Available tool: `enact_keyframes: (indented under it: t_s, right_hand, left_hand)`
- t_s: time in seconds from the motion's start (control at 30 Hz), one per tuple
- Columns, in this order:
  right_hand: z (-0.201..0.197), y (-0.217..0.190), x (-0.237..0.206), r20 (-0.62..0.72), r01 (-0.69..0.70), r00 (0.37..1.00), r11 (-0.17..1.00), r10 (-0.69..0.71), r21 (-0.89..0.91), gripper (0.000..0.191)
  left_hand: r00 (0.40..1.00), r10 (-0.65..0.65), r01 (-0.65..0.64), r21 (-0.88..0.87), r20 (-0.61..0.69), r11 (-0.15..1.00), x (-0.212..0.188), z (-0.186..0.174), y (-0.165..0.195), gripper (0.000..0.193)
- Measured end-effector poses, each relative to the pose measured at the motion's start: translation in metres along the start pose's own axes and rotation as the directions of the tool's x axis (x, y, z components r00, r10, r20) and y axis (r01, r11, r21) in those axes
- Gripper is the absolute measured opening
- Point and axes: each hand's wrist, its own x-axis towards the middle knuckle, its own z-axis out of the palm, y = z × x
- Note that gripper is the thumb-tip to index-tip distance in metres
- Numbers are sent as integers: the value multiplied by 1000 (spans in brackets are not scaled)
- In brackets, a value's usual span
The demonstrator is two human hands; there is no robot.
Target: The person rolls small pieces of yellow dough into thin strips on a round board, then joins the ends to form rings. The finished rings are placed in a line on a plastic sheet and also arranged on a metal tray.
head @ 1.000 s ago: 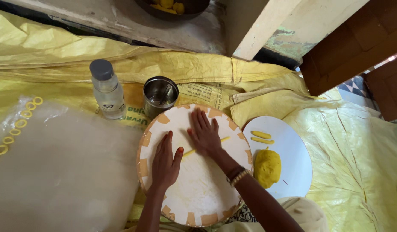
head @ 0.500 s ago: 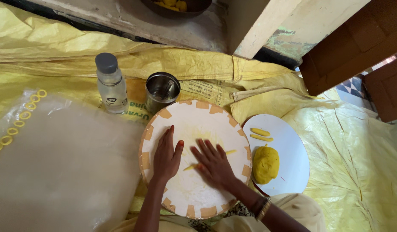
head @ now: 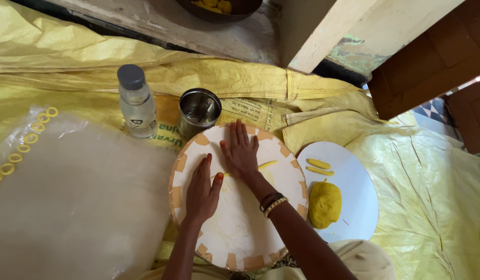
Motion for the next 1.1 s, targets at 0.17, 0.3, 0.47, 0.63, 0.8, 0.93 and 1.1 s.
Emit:
enact_keyframes:
  t_s: [0.17, 0.3, 0.47, 0.63, 0.8, 0.93, 1.1]
  right_hand:
    - [-7, -3, -16, 47, 76, 996, 997, -75, -27, 72]
    - [-21, -5, -86, 192, 258, 956, 949, -224, -180, 65]
    - [-44, -5, -163, 268, 275, 931, 959, -246, -76, 67]
    - [-30, -10, -154, 206, 205, 960, 977, -188, -64, 71]
    - [5, -26, -57, 110, 31, 994, 985, -12, -170, 70]
    - [6, -30, -4, 46, -126, 991, 991, 128, -42, 72]
    - [2, -32, -34, 86, 71, 995, 985, -58, -159, 67]
  left_hand:
    - [1000, -1, 0, -24, -4, 1000, 0, 2, -2, 72]
    - [1000, 8, -9, -41, -21, 999, 1, 2, -4, 72]
    - [999, -5, 1, -89, -48, 996, 2, 4, -3, 68]
    - [997, -38, 28, -169, -60, 985, 2, 5, -5, 65]
    - [995, -80, 61, -275, -59, 960, 5, 2, -7, 67]
    - [991, -127, 112, -303, -30, 947, 6, 0, -6, 70]
    - [989, -144, 130, -325, -19, 937, 6, -1, -6, 73]
